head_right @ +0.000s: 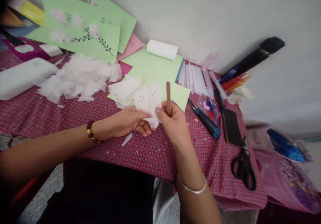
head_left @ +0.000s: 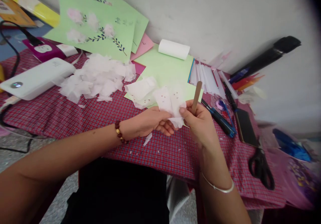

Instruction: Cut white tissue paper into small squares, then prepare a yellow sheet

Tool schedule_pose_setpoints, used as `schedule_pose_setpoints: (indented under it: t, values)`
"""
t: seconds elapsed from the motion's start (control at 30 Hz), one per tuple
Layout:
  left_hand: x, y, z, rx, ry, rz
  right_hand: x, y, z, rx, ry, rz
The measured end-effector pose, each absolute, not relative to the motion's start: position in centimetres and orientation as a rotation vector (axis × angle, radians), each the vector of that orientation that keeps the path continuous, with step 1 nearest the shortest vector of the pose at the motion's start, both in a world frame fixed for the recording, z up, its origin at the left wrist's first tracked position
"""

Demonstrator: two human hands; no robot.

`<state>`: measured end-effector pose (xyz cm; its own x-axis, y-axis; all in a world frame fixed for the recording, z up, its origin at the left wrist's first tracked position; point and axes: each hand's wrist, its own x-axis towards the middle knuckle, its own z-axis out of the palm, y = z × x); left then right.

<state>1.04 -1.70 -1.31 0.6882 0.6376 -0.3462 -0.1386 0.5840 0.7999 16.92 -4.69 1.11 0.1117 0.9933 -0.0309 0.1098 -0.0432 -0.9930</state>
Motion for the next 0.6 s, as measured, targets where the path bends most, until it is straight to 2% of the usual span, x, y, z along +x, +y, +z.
schedule_pose_setpoints:
  t: [0.3, 0.6]
  values:
    - [0.6, -1.6, -1.5, 1.126, 0.795, 0.744, 18.7, -4.1, 0.8, -1.418, -1.208, 0.953]
    - [0.5, -1.0, -1.1, 0.838, 0.607, 0.890, 18.4, -3.9, 0.6, -1.352, -1.173, 1.009]
